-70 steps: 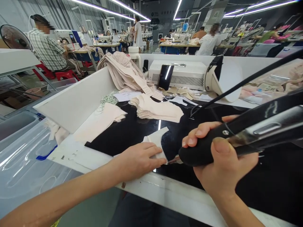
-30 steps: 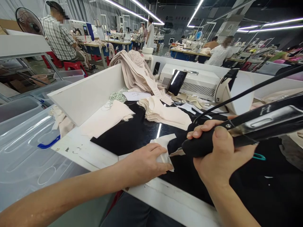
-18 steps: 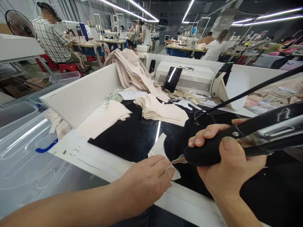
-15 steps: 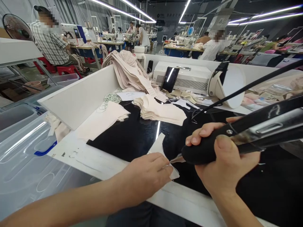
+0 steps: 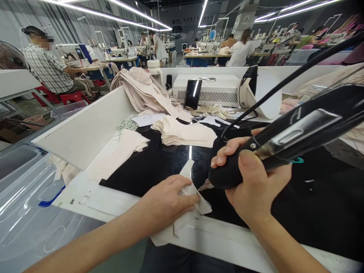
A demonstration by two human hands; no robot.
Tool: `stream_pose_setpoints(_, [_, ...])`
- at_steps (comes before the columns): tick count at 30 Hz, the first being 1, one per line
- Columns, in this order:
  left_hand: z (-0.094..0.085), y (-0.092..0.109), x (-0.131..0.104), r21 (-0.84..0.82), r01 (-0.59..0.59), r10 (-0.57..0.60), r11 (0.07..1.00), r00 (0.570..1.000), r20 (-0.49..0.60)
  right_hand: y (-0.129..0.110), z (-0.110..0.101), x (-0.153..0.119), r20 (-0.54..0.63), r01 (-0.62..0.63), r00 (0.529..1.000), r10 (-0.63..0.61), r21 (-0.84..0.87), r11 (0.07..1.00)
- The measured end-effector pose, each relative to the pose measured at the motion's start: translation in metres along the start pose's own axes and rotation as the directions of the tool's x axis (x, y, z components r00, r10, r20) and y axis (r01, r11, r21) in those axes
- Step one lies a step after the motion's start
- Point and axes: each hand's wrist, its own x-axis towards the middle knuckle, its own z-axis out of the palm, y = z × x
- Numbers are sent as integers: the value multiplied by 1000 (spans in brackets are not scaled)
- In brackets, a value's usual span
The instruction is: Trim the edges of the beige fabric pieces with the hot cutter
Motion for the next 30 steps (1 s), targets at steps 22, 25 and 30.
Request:
stream_pose_setpoints(22, [9, 28, -6, 129, 55, -44, 990, 995, -86, 17, 9, 2, 73, 16, 997, -19, 34, 999])
stream_pose_setpoints(25, [6, 44, -7, 194, 61, -52, 979, 997, -51, 15, 5, 0, 91, 7, 996, -13, 61, 998])
stream_pose_setpoints(30, [-5, 28, 6, 220, 18, 2, 975, 996, -90, 13, 3, -2, 66, -10, 998, 5, 69, 998])
